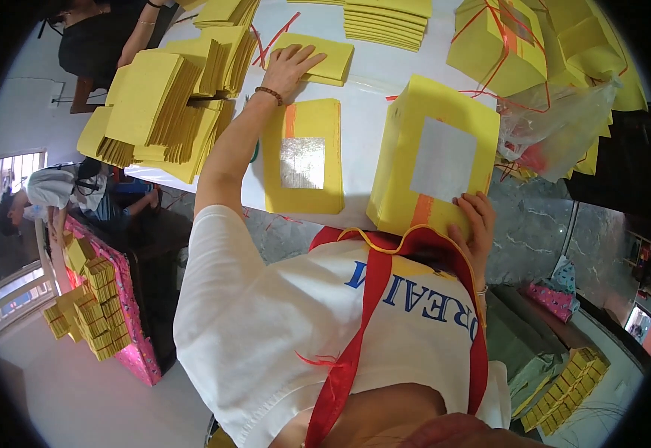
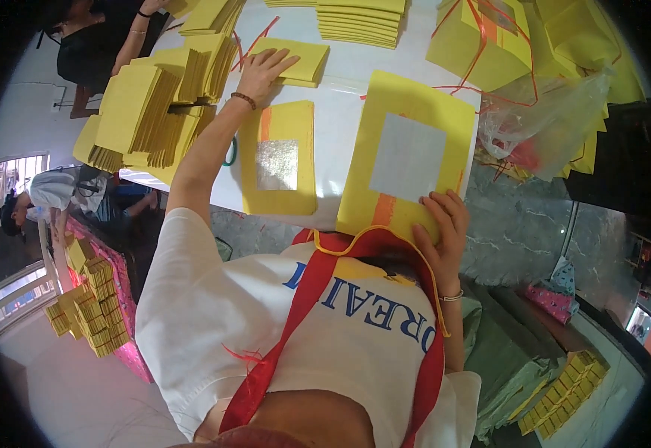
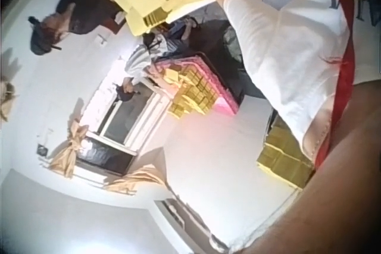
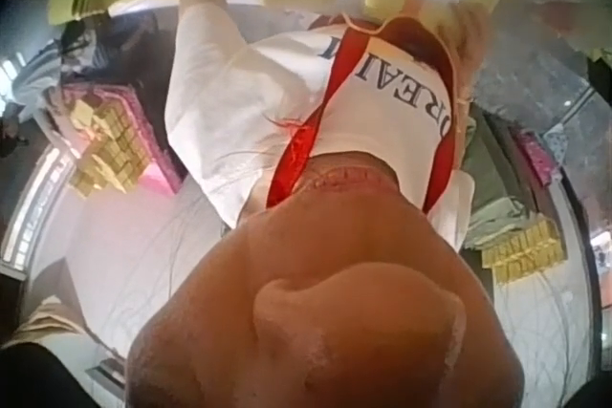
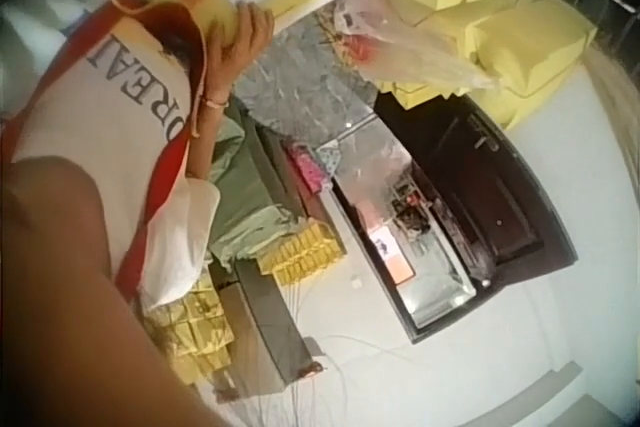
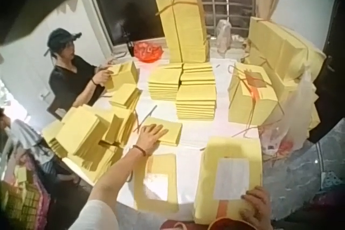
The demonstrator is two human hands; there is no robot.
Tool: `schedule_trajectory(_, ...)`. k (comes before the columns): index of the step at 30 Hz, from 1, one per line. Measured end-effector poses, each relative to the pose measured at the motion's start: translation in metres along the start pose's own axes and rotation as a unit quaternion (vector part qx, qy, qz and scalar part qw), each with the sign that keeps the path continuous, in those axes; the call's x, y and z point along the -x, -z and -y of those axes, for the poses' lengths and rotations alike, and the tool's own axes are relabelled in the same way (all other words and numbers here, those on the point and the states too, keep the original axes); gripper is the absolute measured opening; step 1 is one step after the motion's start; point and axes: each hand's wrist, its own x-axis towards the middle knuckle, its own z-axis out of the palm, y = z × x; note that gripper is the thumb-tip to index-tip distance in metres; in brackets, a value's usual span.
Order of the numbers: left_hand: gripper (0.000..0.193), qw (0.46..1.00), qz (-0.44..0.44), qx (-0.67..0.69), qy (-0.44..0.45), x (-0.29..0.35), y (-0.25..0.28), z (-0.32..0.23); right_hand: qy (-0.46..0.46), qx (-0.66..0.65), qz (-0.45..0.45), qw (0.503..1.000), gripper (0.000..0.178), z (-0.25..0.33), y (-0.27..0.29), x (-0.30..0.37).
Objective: The person is folding and stacking sheets of yellow paper containing silver foil inserts.
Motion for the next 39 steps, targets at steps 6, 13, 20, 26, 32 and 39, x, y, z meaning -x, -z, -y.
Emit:
schedule_trajectory(6,0.060,0.997,0.062,0.036,0.013,0.002,-0.005,-0.002,-0.003,0.006,-0.005,1.000,0.037,-0.004,-0.002,0.001)
schedule_trajectory(13,0.061,0.996,0.088,0.011,-0.010,-0.002,-0.003,-0.001,0.005,0.004,-0.007,1.000,0.037,-0.008,-0.002,0.001)
schedule_trajectory(20,0.066,0.985,0.164,-0.047,-0.020,0.008,-0.014,-0.001,0.005,0.003,0.003,1.000,0.039,-0.007,0.000,0.004)
schedule_trajectory(26,0.065,0.968,0.223,-0.114,-0.026,0.003,-0.012,-0.006,0.001,-0.065,0.007,0.998,0.040,-0.004,0.004,0.001)
schedule_trajectory(32,0.070,0.966,0.225,-0.120,-0.043,-0.006,0.001,0.001,-0.013,-0.129,-0.018,0.991,0.043,0.001,0.016,-0.005)
schedule_trajectory(39,0.059,0.985,0.111,0.126,-0.045,-0.031,0.063,-0.055,-0.026,-0.077,0.003,0.997,0.038,-0.008,0.017,-0.008)
